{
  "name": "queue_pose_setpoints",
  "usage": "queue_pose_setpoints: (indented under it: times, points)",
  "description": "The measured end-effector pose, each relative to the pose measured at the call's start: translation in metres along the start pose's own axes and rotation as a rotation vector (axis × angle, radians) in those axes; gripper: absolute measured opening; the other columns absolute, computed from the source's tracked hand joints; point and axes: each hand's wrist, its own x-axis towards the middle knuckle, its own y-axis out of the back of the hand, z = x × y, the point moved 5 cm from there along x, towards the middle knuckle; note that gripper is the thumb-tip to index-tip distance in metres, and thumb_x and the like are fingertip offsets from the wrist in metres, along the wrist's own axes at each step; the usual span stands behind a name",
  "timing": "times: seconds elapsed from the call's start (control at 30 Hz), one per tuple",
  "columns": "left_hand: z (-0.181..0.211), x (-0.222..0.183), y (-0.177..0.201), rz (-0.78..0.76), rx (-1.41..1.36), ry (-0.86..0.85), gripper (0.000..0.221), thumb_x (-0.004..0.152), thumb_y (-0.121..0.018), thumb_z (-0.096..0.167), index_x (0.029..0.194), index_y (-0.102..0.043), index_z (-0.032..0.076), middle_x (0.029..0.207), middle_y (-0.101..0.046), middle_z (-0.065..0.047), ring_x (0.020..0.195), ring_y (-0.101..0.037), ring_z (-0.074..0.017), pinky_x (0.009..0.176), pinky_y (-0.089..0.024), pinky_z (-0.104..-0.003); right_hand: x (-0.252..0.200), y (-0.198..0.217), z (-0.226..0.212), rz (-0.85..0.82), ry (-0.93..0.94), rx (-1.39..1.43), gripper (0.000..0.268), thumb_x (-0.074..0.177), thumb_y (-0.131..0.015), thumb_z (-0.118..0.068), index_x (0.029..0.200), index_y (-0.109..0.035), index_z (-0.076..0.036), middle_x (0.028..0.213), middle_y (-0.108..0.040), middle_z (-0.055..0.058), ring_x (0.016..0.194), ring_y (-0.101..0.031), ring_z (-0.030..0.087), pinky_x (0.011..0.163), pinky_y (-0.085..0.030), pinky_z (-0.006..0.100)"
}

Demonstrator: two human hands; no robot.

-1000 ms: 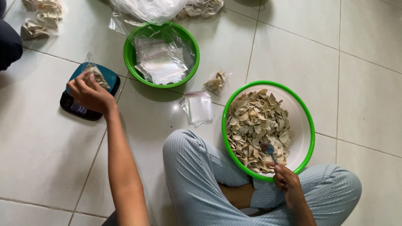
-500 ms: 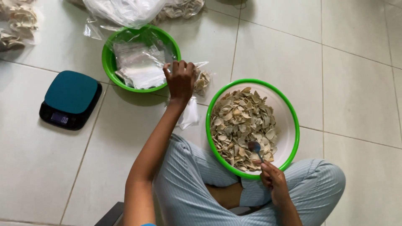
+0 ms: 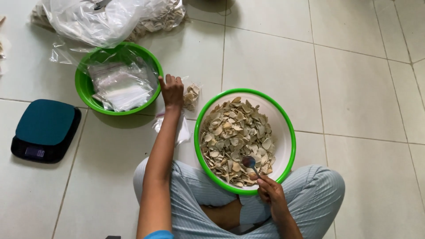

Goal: The person is manually sorting and packaging dried food pieces into small plastic bags, then weighing each bag on a digital scale.

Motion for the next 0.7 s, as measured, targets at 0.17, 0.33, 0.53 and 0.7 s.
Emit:
queue_pose_setpoints:
  times: [0.17,0.33,0.53,0.7]
  points:
    - [-0.010,-0.019,0.030,0.041,0.030,-0.021,0.057,0.079,-0.081,0.022,0.134,-0.064,0.021,0.109,-0.064,0.002,0.103,-0.055,-0.0180,0.095,-0.030,-0.038,0.001,0.003,0.005,-0.013,0.010,0.018,0.035,0.093,-0.066,-0.021,0.111,-0.077,0.007,0.061,-0.021,-0.005,0.050,-0.019,0.008,0.046,-0.011,0.025]
    - [-0.012,-0.064,0.023,-0.299,0.056,-0.054,0.006,0.083,-0.078,0.021,0.083,-0.072,0.020,0.089,-0.067,0.003,0.085,-0.060,-0.0157,0.079,-0.048,-0.033,0.001,0.001,0.006,-0.026,0.033,0.049,0.032,0.094,-0.067,-0.021,0.106,-0.077,0.006,0.060,-0.022,-0.006,0.049,-0.020,0.008,0.046,-0.012,0.025]
    - [-0.021,-0.104,-0.025,-0.791,-0.098,-0.065,0.045,0.071,-0.085,0.064,0.090,-0.076,0.024,0.083,-0.071,0.004,0.079,-0.072,-0.0128,0.058,-0.055,-0.029,0.005,0.006,0.015,-0.059,0.033,0.024,0.027,0.092,-0.069,-0.023,0.103,-0.076,0.000,0.061,-0.027,-0.006,0.050,-0.023,0.006,0.045,-0.015,0.022]
    - [-0.029,-0.104,-0.024,-0.702,-0.120,0.019,0.008,0.079,-0.077,0.018,0.084,-0.079,0.024,0.078,-0.074,0.004,0.075,-0.076,-0.0181,0.055,-0.056,-0.031,-0.002,0.005,0.011,-0.043,0.039,0.086,0.020,0.091,-0.071,-0.024,0.098,-0.066,-0.006,0.063,-0.032,-0.007,0.049,-0.023,0.005,0.046,-0.016,0.023]
